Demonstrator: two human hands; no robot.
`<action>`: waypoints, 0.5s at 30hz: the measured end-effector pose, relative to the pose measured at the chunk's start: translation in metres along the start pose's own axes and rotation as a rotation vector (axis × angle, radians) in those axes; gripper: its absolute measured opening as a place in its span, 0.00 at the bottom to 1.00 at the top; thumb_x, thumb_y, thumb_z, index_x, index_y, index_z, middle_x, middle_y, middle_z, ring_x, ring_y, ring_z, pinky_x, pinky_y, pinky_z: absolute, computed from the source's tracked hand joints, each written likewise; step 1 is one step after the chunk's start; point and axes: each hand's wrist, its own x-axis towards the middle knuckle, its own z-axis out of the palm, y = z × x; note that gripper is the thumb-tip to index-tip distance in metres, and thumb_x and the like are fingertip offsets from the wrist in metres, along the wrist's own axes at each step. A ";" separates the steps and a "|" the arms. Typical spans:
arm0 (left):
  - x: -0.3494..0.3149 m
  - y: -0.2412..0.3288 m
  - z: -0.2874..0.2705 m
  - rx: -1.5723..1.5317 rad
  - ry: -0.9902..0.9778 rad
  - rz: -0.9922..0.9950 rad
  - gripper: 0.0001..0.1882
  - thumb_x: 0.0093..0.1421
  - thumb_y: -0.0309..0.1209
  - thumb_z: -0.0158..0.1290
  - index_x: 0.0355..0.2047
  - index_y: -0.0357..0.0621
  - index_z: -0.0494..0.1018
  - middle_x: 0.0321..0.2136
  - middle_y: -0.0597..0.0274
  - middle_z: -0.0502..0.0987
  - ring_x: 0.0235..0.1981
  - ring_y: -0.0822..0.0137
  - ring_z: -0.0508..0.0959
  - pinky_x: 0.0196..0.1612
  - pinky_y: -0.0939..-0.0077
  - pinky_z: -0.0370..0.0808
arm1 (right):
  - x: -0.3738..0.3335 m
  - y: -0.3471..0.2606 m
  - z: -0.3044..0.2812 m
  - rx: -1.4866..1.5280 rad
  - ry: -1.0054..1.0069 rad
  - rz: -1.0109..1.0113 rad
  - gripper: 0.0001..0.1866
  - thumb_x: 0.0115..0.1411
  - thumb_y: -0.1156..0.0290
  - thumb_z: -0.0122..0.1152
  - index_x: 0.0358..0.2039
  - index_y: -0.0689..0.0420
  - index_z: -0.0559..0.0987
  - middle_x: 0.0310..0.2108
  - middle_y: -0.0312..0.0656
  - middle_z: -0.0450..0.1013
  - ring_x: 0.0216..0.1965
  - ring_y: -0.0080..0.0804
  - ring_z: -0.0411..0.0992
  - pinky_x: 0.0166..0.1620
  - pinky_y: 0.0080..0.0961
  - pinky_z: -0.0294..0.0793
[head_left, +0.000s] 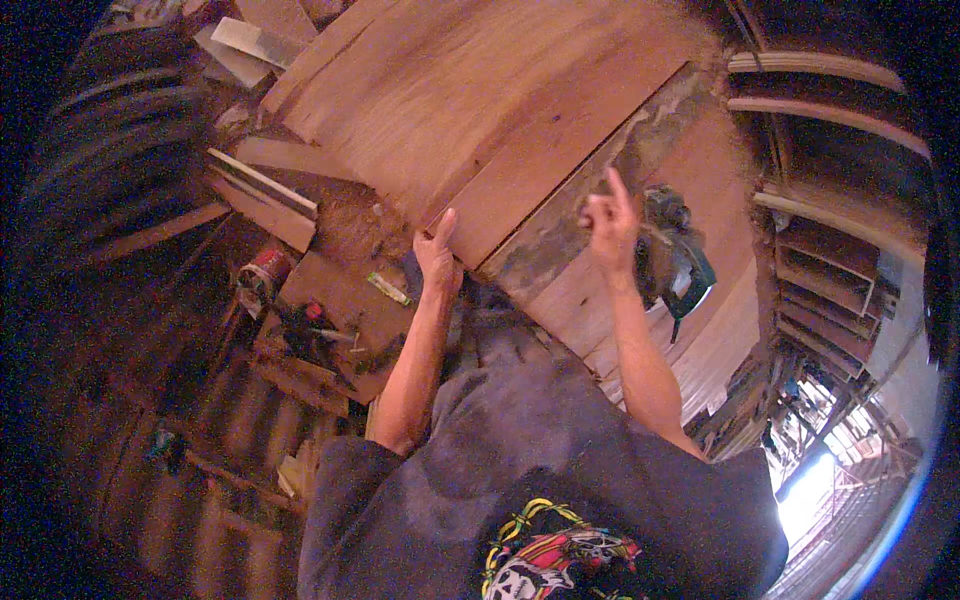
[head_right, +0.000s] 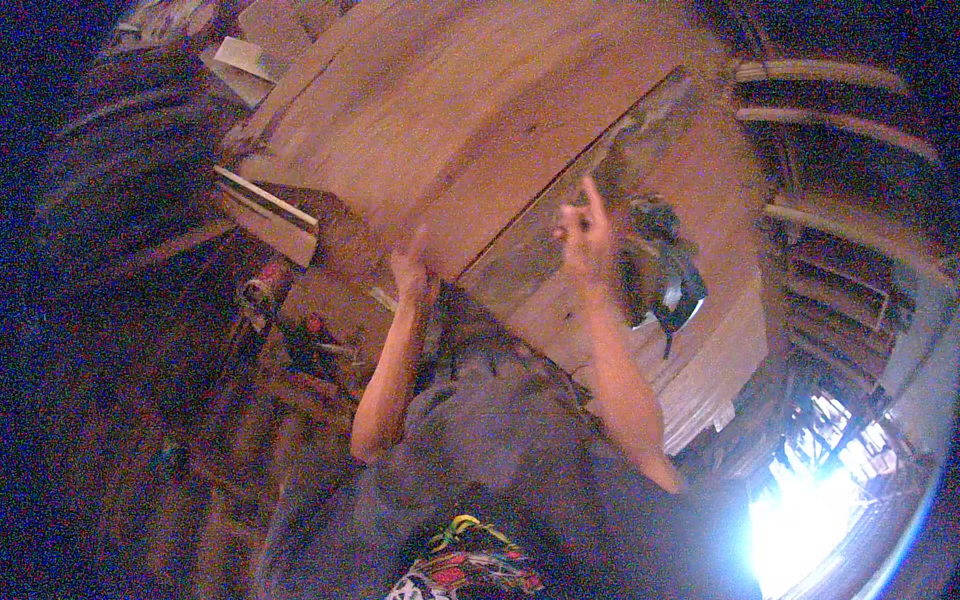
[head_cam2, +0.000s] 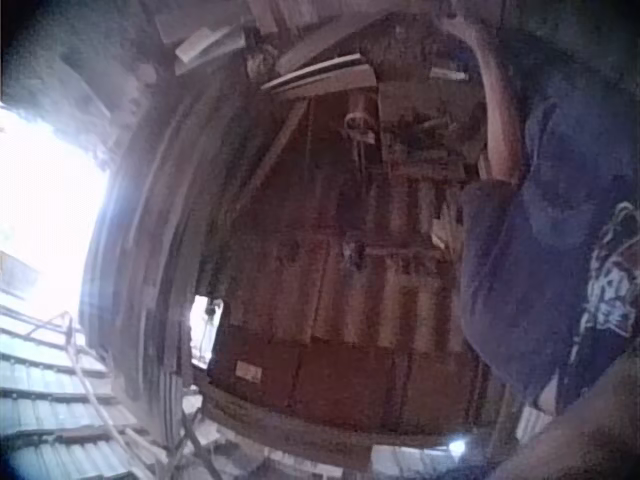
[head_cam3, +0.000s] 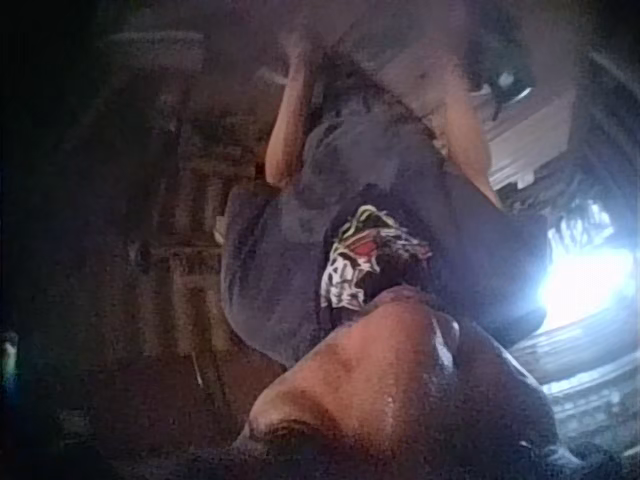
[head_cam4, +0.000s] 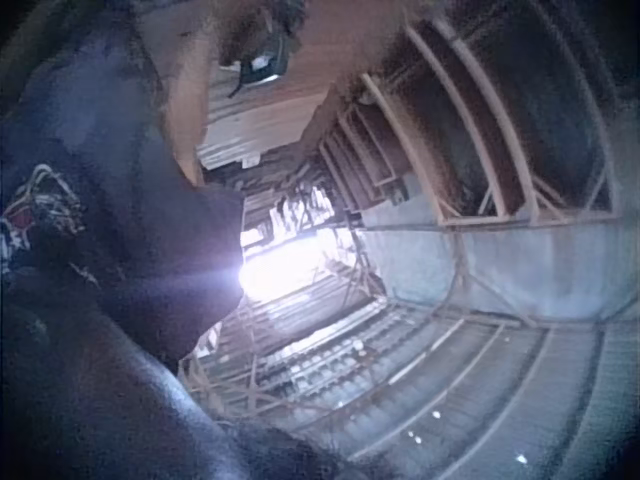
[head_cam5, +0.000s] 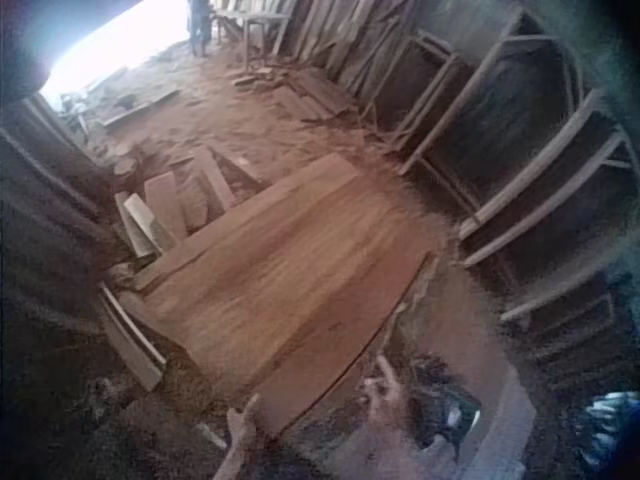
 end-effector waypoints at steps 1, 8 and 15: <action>0.000 0.002 0.001 0.073 0.026 0.012 0.22 0.58 0.33 0.61 0.50 0.34 0.72 0.44 0.56 0.78 0.41 0.59 0.79 0.46 0.58 0.78 | -0.008 -0.007 -0.017 -0.087 0.083 -0.073 0.28 0.65 0.68 0.58 0.64 0.61 0.65 0.24 0.32 0.71 0.24 0.19 0.68 0.32 0.19 0.72; -0.002 -0.007 0.004 -0.092 0.033 0.037 0.25 0.56 0.32 0.64 0.50 0.34 0.70 0.44 0.55 0.78 0.42 0.59 0.79 0.47 0.61 0.78 | -0.036 0.028 -0.178 -0.684 0.556 -0.161 0.26 0.66 0.56 0.57 0.58 0.60 0.72 0.49 0.42 0.72 0.48 0.31 0.68 0.54 0.29 0.66; -0.018 -0.018 -0.002 0.071 0.022 -0.016 0.27 0.53 0.31 0.68 0.50 0.37 0.70 0.44 0.59 0.77 0.43 0.64 0.78 0.48 0.65 0.76 | -0.055 0.073 -0.233 -0.033 0.266 0.380 0.30 0.64 0.39 0.50 0.34 0.58 0.78 0.23 0.34 0.69 0.25 0.25 0.69 0.31 0.23 0.70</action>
